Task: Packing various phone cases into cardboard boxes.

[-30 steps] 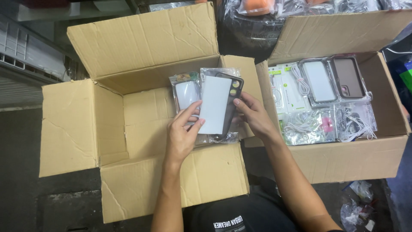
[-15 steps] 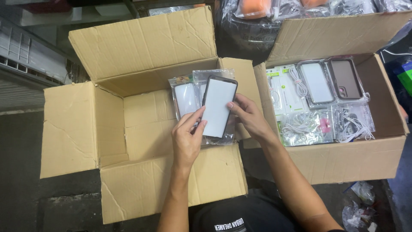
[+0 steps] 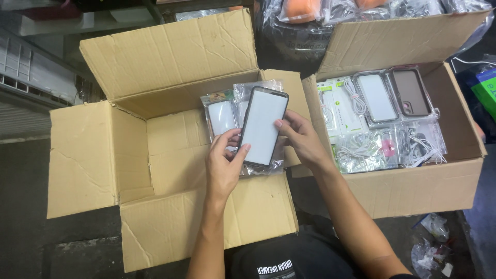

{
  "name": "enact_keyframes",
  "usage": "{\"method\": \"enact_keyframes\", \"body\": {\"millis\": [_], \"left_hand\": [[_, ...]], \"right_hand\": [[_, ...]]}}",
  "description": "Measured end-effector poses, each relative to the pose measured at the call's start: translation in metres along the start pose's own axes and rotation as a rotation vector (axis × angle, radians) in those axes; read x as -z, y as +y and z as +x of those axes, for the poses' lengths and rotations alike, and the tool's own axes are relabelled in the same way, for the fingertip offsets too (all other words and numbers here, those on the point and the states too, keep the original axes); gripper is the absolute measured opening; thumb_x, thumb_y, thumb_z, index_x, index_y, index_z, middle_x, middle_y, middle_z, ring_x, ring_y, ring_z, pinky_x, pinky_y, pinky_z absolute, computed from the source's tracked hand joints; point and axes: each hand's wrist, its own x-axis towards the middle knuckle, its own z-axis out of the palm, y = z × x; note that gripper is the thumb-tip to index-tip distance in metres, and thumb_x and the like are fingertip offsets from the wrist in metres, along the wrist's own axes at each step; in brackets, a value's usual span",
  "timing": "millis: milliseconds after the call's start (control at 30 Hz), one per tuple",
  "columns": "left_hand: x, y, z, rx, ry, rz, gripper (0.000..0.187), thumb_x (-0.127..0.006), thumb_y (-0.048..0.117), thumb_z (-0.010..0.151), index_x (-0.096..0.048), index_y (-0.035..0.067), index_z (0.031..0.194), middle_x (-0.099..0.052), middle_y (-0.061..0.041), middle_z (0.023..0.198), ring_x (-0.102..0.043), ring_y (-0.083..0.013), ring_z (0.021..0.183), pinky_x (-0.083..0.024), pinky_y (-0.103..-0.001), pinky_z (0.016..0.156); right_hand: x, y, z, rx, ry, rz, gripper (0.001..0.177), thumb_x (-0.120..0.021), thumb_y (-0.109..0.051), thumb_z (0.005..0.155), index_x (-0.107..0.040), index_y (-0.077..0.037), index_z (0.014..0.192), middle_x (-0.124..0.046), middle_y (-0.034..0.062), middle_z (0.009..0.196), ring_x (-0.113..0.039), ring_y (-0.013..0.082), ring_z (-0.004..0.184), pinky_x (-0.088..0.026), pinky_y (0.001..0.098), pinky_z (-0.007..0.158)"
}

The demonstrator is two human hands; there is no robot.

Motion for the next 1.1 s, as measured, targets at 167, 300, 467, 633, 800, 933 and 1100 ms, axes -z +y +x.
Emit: {"method": "enact_keyframes", "body": {"millis": [167,300,467,633,800,933,1100], "left_hand": [[-0.002,-0.012,0.002,0.05,-0.004,-0.064,0.036,-0.077,0.005,0.088,-0.068,0.001,0.122,-0.069,-0.007,0.108,-0.066,-0.0116,0.088,-0.054,-0.024,0.066],[0.001,-0.018,0.002,0.085,-0.024,-0.084,0.033,-0.076,0.006,0.088,-0.067,0.0,0.12,-0.069,-0.007,0.107,-0.065,-0.0118,0.086,-0.055,-0.025,0.067],[0.017,-0.017,0.015,0.01,-0.028,0.008,0.028,-0.072,0.01,0.093,-0.068,0.001,0.12,-0.07,-0.008,0.11,-0.069,-0.0133,0.093,-0.056,-0.027,0.07],[0.032,-0.019,0.038,0.061,-0.044,-0.051,0.033,-0.069,0.015,0.095,-0.062,0.003,0.125,-0.072,-0.006,0.112,-0.07,-0.0134,0.098,-0.056,-0.029,0.075],[0.031,-0.034,0.053,0.117,-0.285,-0.22,0.018,-0.067,0.012,0.099,-0.067,0.001,0.113,-0.073,-0.005,0.103,-0.071,-0.011,0.091,-0.057,-0.026,0.076],[0.03,-0.032,0.055,0.163,-0.321,-0.238,0.015,-0.066,0.011,0.099,-0.067,0.001,0.11,-0.074,-0.004,0.097,-0.07,-0.0096,0.085,-0.056,-0.024,0.07],[0.018,-0.034,0.044,0.106,-0.264,-0.256,0.016,-0.064,0.012,0.101,-0.061,0.0,0.112,-0.07,-0.006,0.1,-0.07,-0.0108,0.087,-0.058,-0.024,0.069]], "right_hand": [[-0.005,0.013,0.001,0.05,0.016,-0.047,0.036,-0.065,-0.021,0.102,-0.059,-0.002,0.132,-0.071,0.0014,0.104,-0.065,0.0052,0.089,-0.053,0.0215,0.069],[-0.016,0.011,0.0,0.025,0.023,-0.026,0.044,-0.069,-0.016,0.095,-0.055,-0.002,0.134,-0.074,0.0031,0.107,-0.07,0.0074,0.092,-0.058,0.0236,0.074],[-0.015,0.012,-0.002,0.041,0.011,-0.046,0.045,-0.068,-0.017,0.098,-0.055,-0.002,0.138,-0.073,0.0031,0.108,-0.067,0.0073,0.093,-0.054,0.0233,0.075],[-0.021,0.01,-0.008,-0.014,0.001,-0.056,0.048,-0.067,-0.019,0.097,-0.055,-0.003,0.14,-0.073,0.003,0.107,-0.067,0.0077,0.093,-0.054,0.0239,0.076],[-0.025,0.019,-0.013,0.026,-0.036,-0.035,0.048,-0.069,-0.017,0.097,-0.055,-0.001,0.14,-0.071,0.0012,0.112,-0.065,0.006,0.098,-0.053,0.024,0.08],[-0.027,0.024,-0.017,0.01,0.048,-0.027,0.046,-0.068,-0.016,0.097,-0.057,-0.002,0.139,-0.073,0.0021,0.111,-0.065,0.0057,0.095,-0.05,0.0224,0.076],[-0.024,0.034,-0.02,0.073,0.188,0.005,0.035,-0.066,-0.014,0.101,-0.06,0.0,0.132,-0.075,0.0043,0.106,-0.065,0.0042,0.088,-0.046,0.0181,0.067]]}}
